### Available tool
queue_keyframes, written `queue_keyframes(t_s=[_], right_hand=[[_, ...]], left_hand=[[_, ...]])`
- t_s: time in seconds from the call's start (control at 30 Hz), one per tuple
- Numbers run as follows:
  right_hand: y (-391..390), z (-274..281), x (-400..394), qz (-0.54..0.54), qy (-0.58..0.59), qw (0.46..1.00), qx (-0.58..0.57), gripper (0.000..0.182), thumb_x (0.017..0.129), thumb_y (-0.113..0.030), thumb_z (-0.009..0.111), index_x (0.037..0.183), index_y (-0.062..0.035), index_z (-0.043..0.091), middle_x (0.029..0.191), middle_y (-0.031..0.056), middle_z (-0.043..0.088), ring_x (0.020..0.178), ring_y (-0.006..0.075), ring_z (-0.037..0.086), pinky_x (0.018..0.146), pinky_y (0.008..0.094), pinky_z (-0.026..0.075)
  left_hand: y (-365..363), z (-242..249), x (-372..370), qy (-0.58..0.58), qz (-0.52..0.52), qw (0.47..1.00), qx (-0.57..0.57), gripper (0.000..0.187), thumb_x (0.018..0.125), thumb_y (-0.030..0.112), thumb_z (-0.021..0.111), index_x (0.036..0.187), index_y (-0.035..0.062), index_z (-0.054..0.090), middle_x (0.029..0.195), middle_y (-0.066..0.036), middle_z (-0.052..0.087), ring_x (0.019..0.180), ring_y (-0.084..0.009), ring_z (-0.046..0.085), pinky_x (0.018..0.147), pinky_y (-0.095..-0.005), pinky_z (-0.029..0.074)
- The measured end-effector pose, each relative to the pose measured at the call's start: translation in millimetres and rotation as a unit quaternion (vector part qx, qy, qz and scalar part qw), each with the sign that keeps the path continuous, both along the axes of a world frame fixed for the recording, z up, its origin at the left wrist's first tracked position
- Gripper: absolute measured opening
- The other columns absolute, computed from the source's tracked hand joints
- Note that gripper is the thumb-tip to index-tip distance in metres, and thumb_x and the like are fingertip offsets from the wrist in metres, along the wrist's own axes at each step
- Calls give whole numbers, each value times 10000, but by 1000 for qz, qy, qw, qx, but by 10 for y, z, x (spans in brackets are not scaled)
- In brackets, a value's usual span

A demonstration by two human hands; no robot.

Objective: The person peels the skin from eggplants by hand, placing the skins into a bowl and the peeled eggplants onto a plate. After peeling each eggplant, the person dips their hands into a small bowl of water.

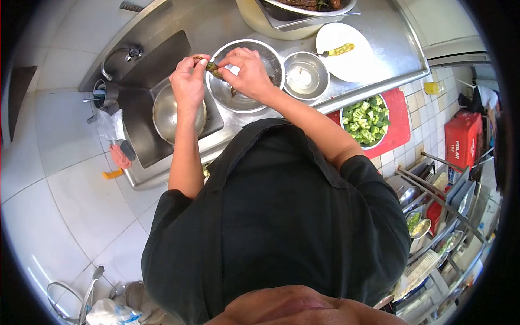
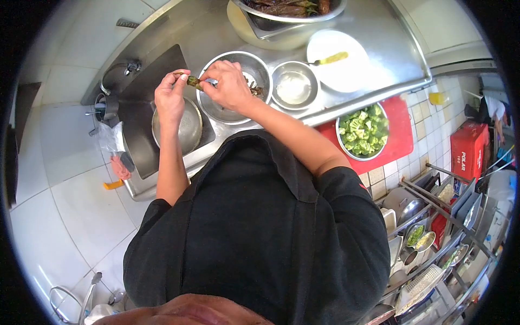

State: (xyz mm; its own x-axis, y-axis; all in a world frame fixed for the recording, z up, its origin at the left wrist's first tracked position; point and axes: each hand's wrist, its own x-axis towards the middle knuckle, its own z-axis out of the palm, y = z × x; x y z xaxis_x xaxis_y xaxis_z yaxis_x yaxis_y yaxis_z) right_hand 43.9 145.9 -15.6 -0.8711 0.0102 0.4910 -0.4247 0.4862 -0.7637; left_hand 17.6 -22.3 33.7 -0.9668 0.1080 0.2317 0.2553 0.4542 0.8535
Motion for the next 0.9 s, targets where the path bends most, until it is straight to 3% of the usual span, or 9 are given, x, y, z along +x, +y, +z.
queue_keyframes(t_s=[0.5, 0.6, 0.8, 0.9], right_hand=[[29, 29, -2, -3, 104, 993, 63, 39, 751, -122, 683, 784, -102, 681, 836, 23, 641, 821, 222, 603, 773, 370, 383], [6, 1, 4, 1, 66, 998, 6, 47, 766, -124, 669, 769, -79, 658, 837, 44, 648, 824, 229, 610, 788, 369, 396], [48, -247, -23, -1, -26, 998, -64, 80, 777, -151, 659, 778, -71, 663, 804, 68, 638, 797, 260, 607, 784, 383, 403], [85, -440, -25, -9, -73, 994, -76, 97, 783, -165, 654, 781, -69, 666, 793, 77, 639, 788, 266, 608, 774, 389, 403]], left_hand=[[61, 16, 102, -30, -15, 999, -2, 133, 933, 102, 629, 943, 6, 720, 950, -53, 714, 894, -119, 616, 866, -274, 463], [66, -32, 89, 8, -22, 1000, 16, 125, 883, 97, 653, 932, 10, 728, 880, -99, 709, 802, -196, 647, 779, -310, 487], [2, -46, 94, 88, -31, 995, -38, 107, 878, 94, 660, 927, 44, 741, 922, -74, 671, 924, -202, 600, 846, -313, 461], [-30, 29, 85, 66, -34, 997, -12, 102, 885, 87, 659, 929, 47, 742, 928, -64, 663, 952, -195, 588, 863, -315, 458]])
